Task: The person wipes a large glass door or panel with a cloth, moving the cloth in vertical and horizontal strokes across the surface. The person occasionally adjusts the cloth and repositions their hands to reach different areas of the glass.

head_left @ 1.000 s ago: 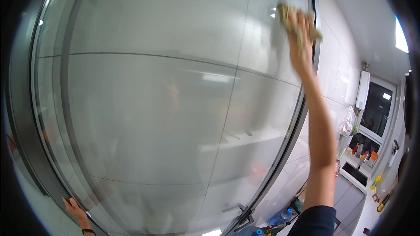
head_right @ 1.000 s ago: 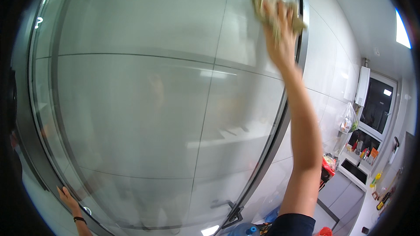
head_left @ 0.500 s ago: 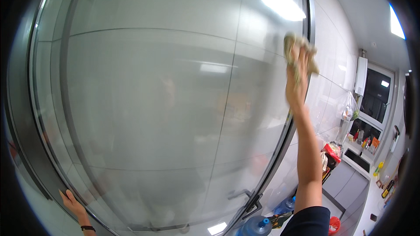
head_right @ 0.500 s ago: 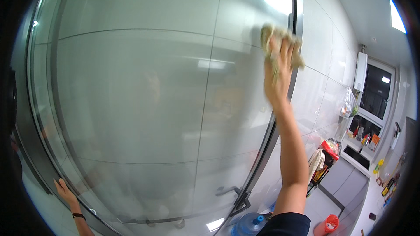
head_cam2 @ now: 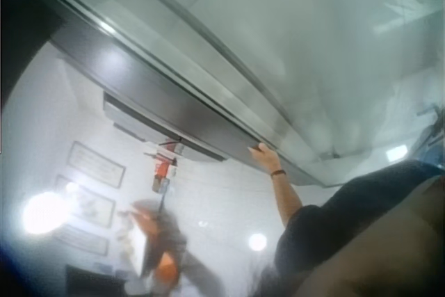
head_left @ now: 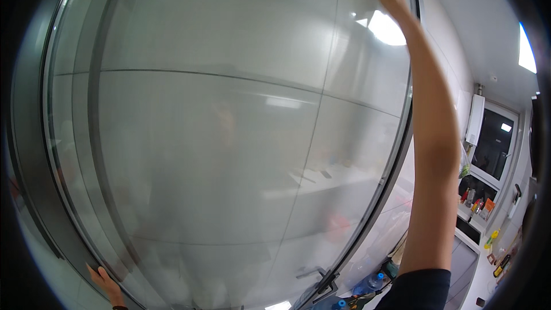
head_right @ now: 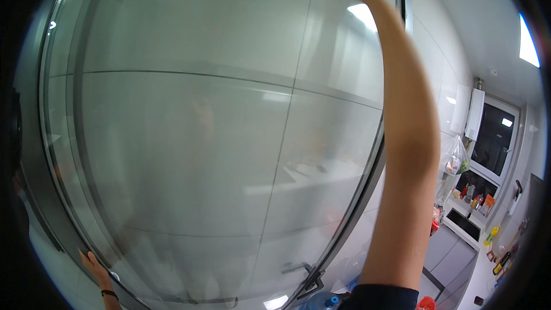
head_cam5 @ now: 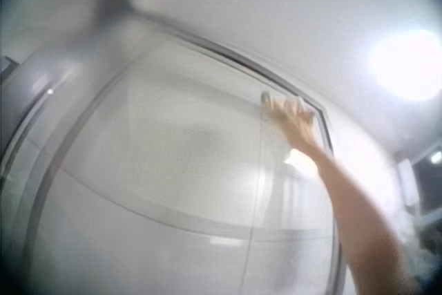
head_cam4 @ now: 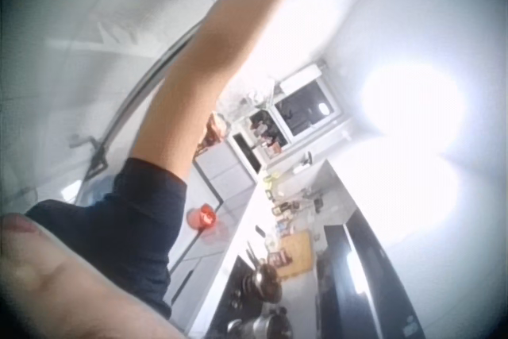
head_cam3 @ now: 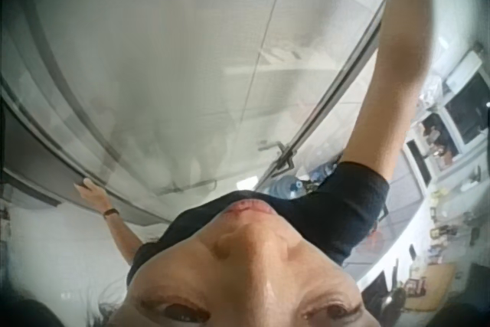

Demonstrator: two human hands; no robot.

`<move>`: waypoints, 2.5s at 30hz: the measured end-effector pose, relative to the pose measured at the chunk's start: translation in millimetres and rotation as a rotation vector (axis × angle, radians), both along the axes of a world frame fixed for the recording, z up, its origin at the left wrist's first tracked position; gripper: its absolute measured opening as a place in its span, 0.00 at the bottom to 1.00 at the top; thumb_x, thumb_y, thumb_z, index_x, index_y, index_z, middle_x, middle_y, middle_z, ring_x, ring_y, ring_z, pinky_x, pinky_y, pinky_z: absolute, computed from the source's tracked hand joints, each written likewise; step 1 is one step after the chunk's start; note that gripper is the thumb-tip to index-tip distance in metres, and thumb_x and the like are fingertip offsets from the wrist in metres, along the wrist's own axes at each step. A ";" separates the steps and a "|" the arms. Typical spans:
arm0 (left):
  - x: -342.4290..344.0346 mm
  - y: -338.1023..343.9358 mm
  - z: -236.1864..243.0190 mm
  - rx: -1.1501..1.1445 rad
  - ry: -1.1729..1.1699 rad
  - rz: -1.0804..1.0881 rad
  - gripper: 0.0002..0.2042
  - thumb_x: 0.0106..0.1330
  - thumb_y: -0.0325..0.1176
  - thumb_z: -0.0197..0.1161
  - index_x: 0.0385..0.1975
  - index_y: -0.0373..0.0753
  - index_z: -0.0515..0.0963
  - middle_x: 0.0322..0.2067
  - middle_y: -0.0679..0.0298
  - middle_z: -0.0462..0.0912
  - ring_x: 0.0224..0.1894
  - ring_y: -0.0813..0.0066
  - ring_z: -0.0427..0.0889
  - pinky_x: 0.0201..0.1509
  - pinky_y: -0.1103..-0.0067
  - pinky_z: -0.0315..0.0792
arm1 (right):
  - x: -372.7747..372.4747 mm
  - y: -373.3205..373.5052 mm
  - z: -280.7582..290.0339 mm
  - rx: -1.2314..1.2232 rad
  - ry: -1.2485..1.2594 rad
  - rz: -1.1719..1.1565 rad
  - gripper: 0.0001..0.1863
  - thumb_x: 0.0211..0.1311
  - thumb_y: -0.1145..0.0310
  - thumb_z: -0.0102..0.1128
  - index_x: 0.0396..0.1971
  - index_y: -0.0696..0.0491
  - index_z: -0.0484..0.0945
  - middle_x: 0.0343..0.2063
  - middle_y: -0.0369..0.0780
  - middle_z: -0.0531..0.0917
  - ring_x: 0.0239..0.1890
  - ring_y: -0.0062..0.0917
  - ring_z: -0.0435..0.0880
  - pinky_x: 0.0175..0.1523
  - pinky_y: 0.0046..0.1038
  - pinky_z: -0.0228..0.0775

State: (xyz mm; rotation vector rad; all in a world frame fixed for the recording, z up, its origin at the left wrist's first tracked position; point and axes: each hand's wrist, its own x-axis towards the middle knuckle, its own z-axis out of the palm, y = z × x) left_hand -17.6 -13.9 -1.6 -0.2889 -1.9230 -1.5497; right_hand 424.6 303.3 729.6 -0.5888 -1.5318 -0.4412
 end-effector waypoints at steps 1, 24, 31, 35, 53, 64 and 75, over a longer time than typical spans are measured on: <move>-3.0 2.8 -5.0 -0.013 0.000 -0.010 0.31 0.73 0.46 0.44 0.61 0.20 0.56 0.60 0.42 0.64 0.62 0.52 0.64 0.66 0.69 0.55 | 3.7 -7.0 21.8 0.035 -0.067 -0.173 0.32 0.69 0.43 0.31 0.68 0.44 0.52 0.71 0.46 0.43 0.72 0.42 0.35 0.69 0.54 0.26; 26.6 1.4 48.9 0.131 0.148 -0.152 0.34 0.70 0.50 0.48 0.58 0.17 0.59 0.21 0.65 0.66 0.25 0.79 0.65 0.28 0.79 0.60 | -26.7 19.7 -227.5 0.663 -0.434 -0.021 0.28 0.64 0.60 0.54 0.64 0.31 0.63 0.68 0.39 0.56 0.72 0.44 0.38 0.70 0.53 0.35; 19.2 -7.6 26.9 0.038 0.088 -0.242 0.35 0.69 0.51 0.49 0.57 0.19 0.60 0.25 0.61 0.71 0.29 0.71 0.69 0.32 0.73 0.64 | -58.9 -50.2 50.0 0.225 -0.238 -0.353 0.27 0.72 0.53 0.34 0.68 0.40 0.49 0.68 0.46 0.51 0.70 0.44 0.41 0.71 0.50 0.25; 13.1 12.7 21.4 0.073 0.272 -0.072 0.33 0.69 0.51 0.49 0.56 0.20 0.61 0.25 0.60 0.71 0.28 0.72 0.69 0.31 0.74 0.64 | -62.3 -29.3 19.9 0.364 -0.168 -0.330 0.25 0.72 0.56 0.33 0.67 0.36 0.51 0.68 0.44 0.52 0.70 0.45 0.41 0.70 0.52 0.27; 45.0 -0.3 83.6 0.140 0.243 -0.303 0.34 0.66 0.58 0.51 0.48 0.24 0.66 0.24 0.56 0.76 0.23 0.70 0.74 0.27 0.76 0.67 | -92.8 -54.5 -260.3 0.561 -0.550 -0.083 0.30 0.54 0.59 0.63 0.59 0.29 0.69 0.68 0.39 0.57 0.72 0.42 0.42 0.68 0.59 0.29; 48.2 5.5 59.0 0.179 0.223 -0.349 0.40 0.60 0.60 0.59 0.45 0.17 0.67 0.18 0.55 0.74 0.18 0.67 0.74 0.22 0.75 0.67 | -157.6 -102.1 36.9 0.405 -0.147 -0.335 0.21 0.71 0.57 0.34 0.62 0.38 0.60 0.62 0.43 0.59 0.66 0.44 0.47 0.67 0.55 0.38; 57.6 -3.4 83.5 0.235 0.211 -0.346 0.34 0.61 0.58 0.58 0.47 0.27 0.68 0.29 0.52 0.80 0.30 0.59 0.82 0.34 0.74 0.74 | -156.4 -132.5 -370.2 0.497 -1.050 0.290 0.34 0.50 0.58 0.64 0.61 0.29 0.66 0.68 0.36 0.56 0.70 0.52 0.45 0.67 0.59 0.38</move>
